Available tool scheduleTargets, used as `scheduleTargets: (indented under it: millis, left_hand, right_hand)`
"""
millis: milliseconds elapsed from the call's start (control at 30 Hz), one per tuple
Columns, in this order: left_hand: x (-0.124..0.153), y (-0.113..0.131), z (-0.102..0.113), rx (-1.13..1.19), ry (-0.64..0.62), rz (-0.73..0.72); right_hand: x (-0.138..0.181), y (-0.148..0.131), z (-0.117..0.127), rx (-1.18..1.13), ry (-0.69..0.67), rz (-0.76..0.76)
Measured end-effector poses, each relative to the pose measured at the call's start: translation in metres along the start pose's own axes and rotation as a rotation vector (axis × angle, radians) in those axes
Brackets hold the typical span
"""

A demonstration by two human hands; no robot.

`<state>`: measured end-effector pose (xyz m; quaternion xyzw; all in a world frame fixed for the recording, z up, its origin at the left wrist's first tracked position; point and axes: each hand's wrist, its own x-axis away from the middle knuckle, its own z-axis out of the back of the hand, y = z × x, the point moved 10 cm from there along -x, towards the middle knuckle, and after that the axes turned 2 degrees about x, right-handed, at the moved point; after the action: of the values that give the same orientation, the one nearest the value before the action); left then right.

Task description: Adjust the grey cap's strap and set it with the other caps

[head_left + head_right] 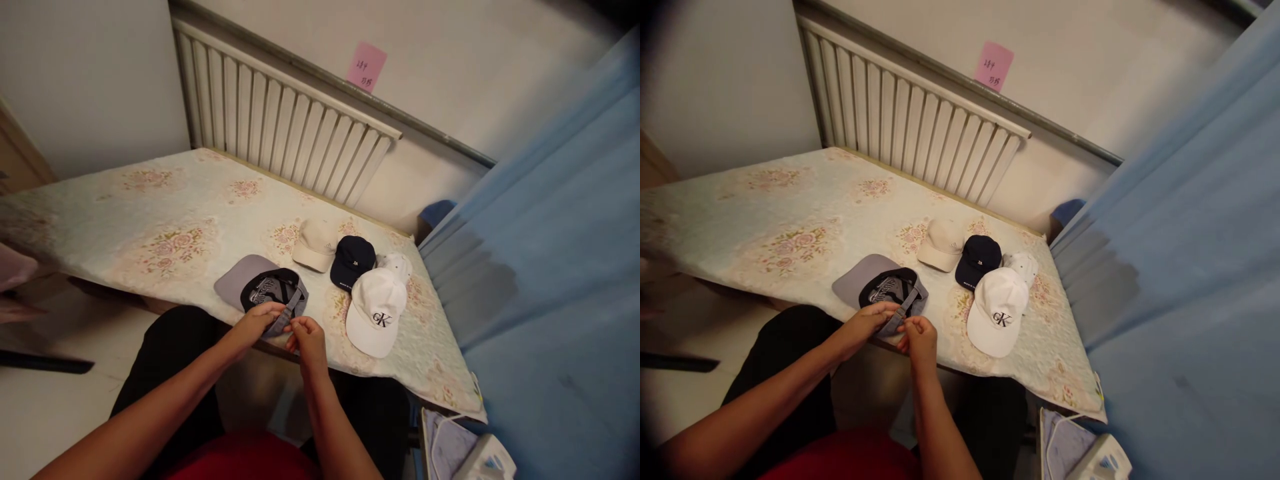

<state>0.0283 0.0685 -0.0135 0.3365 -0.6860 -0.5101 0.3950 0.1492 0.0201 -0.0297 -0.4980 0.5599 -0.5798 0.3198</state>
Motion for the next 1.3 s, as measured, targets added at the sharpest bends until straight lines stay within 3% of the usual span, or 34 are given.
scheduleTargets:
  millis: [133,367,600,767,967,1300]
  left_hand:
    - [0.003,-0.001,0.001,0.103,-0.002,0.074]
    - [0.006,0.005,-0.01,0.074,-0.045,0.051]
    - [0.004,0.004,-0.004,0.064,-0.01,0.047]
    - [0.001,0.006,-0.002,-0.026,0.04,0.008]
    - [-0.006,-0.003,-0.019,-0.193,0.006,-0.038]
    - [-0.009,0.001,-0.014,-0.492,0.091,-0.156]
  right_hand:
    - [0.0,-0.001,0.002,0.027,0.009,-0.003]
    - [0.005,0.007,-0.006,0.091,0.049,-0.066]
    - [0.002,0.003,-0.011,0.034,0.035,-0.032]
    - [0.003,0.006,-0.01,0.064,0.02,-0.03]
    - [0.003,0.015,-0.009,0.12,0.015,-0.034]
    - [0.004,0.022,-0.007,0.169,0.002,-0.032]
